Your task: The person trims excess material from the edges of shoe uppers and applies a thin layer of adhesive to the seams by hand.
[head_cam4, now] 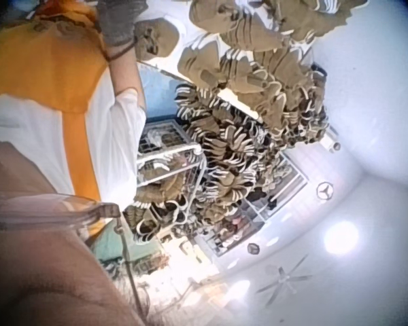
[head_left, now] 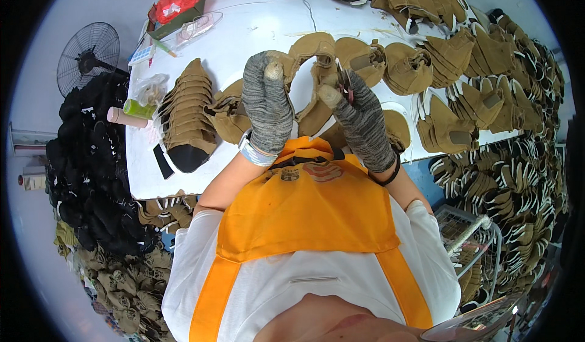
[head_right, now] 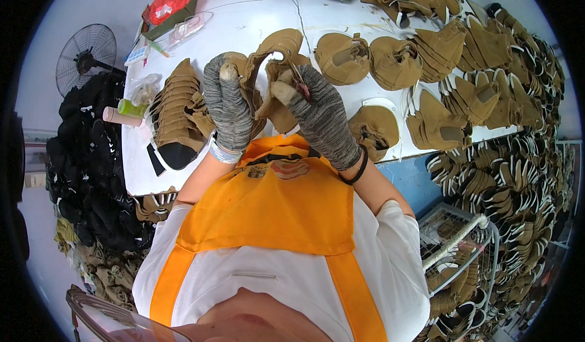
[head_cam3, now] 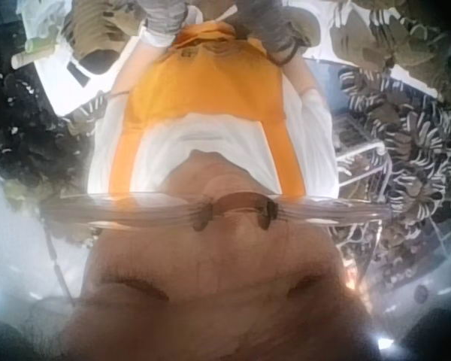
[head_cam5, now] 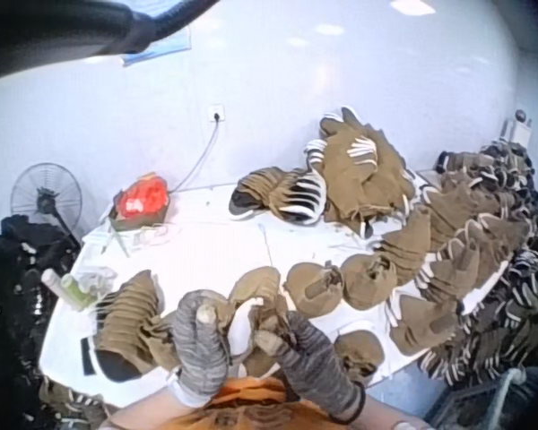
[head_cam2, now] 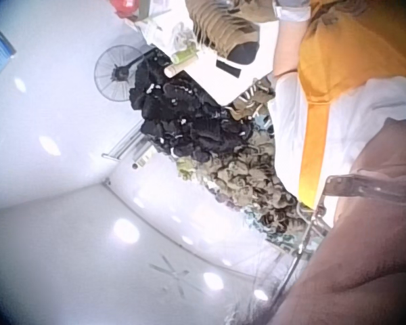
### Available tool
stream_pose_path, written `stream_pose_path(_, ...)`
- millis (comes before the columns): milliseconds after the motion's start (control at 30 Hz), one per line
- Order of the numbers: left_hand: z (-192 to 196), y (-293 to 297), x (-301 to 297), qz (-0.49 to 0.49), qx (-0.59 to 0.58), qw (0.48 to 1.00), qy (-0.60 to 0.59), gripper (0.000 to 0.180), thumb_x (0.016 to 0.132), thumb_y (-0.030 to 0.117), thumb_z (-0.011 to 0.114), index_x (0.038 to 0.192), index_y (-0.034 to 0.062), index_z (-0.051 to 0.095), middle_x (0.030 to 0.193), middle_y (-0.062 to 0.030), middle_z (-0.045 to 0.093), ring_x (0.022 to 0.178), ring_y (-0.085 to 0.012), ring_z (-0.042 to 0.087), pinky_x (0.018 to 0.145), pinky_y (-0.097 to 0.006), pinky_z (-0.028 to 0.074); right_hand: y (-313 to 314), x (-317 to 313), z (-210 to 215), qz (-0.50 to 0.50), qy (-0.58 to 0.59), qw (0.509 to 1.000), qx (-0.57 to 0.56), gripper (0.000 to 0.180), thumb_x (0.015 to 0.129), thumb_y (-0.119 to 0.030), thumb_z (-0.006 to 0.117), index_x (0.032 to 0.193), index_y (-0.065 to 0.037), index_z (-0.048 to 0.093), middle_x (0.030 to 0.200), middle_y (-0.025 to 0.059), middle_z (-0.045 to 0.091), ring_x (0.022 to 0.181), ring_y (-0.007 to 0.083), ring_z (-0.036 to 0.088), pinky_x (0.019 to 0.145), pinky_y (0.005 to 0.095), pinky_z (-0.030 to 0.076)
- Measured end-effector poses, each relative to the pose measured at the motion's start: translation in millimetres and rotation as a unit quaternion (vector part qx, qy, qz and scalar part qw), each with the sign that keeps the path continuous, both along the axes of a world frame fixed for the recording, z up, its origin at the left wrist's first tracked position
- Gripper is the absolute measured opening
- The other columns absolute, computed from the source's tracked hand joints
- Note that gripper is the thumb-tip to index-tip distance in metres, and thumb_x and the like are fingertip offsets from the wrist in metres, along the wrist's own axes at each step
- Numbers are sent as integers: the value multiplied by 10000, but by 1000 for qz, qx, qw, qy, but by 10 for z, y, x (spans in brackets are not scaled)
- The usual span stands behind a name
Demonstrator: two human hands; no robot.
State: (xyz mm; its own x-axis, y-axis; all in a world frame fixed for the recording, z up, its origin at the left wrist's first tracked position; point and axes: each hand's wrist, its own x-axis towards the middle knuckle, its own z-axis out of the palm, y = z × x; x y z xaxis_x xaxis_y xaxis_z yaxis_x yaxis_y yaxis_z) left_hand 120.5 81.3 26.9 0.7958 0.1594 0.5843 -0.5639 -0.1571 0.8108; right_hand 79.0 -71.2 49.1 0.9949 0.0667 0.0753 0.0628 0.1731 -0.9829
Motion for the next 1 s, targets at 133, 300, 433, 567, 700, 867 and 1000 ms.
stream_pose_path(133, 26, 39, -17, 12, -40, 999, 13, 288, 1000, 265, 400, 1066, 12, 521, 975, -77, 528, 833, -153, 501, 758, -297, 438, -32, 51, -62, 34, 106, 989, 94, 297, 867, -287, 664, 1048, -64, 591, 784, -41, 558, 577, 28, 416, 524, 184, 336)
stream_pose_path(300, -138, 134, 83, 28, -72, 997, 20, 287, 989, 301, 441, 1039, 34, 531, 890, -44, 529, 830, -131, 486, 781, -275, 415, -135, 132, -203, 102, 114, 953, 261, 251, 888, -296, 633, 1004, -77, 599, 742, -45, 515, 505, 36, 357, 472, 195, 297)
stream_pose_path(433, -115, 155, 36, -6, -93, 993, 67, 280, 977, 287, 470, 1070, 32, 538, 937, -52, 526, 840, -145, 479, 801, -278, 413, -130, 138, -136, 49, 123, 948, 290, 214, 909, -285, 604, 971, -81, 589, 729, -56, 492, 472, 23, 324, 451, 181, 274)
stream_pose_path(567, -21, 180, 51, -76, -78, 989, 95, 309, 944, 294, 534, 1101, 28, 543, 964, -38, 534, 851, -130, 465, 814, -250, 397, -281, 304, -112, 91, 94, 935, 329, 274, 918, -329, 579, 956, -59, 577, 620, -64, 443, 443, 30, 305, 419, 184, 284)
stream_pose_path(700, -452, 276, 222, -193, -309, 876, 316, 415, 924, 373, 558, 1163, 34, 536, 1100, -72, 575, 1052, -178, 513, 945, -321, 403, -500, 446, -32, 123, 75, 892, 429, 247, 958, -278, 516, 972, -35, 564, 606, -59, 448, 404, 21, 295, 374, 151, 275)
stream_pose_path(867, -344, 172, 15, -435, -505, 632, 394, 610, 893, 429, 576, 1290, -15, 446, 1280, -168, 514, 1195, -270, 486, 1036, -405, 392, -639, 595, -72, 230, 59, 843, 483, 286, 985, -277, 449, 990, -9, 549, 636, -47, 438, 395, 24, 239, 357, 148, 263)
stream_pose_path(1000, -107, 147, -11, -481, -442, 652, 385, 625, 879, 365, 618, 1325, -18, 405, 1277, -165, 507, 1202, -280, 484, 1048, -415, 384, -676, 670, -174, 142, 96, 868, 466, 252, 976, -257, 471, 1013, -22, 556, 627, -47, 439, 406, 25, 262, 355, 159, 270)
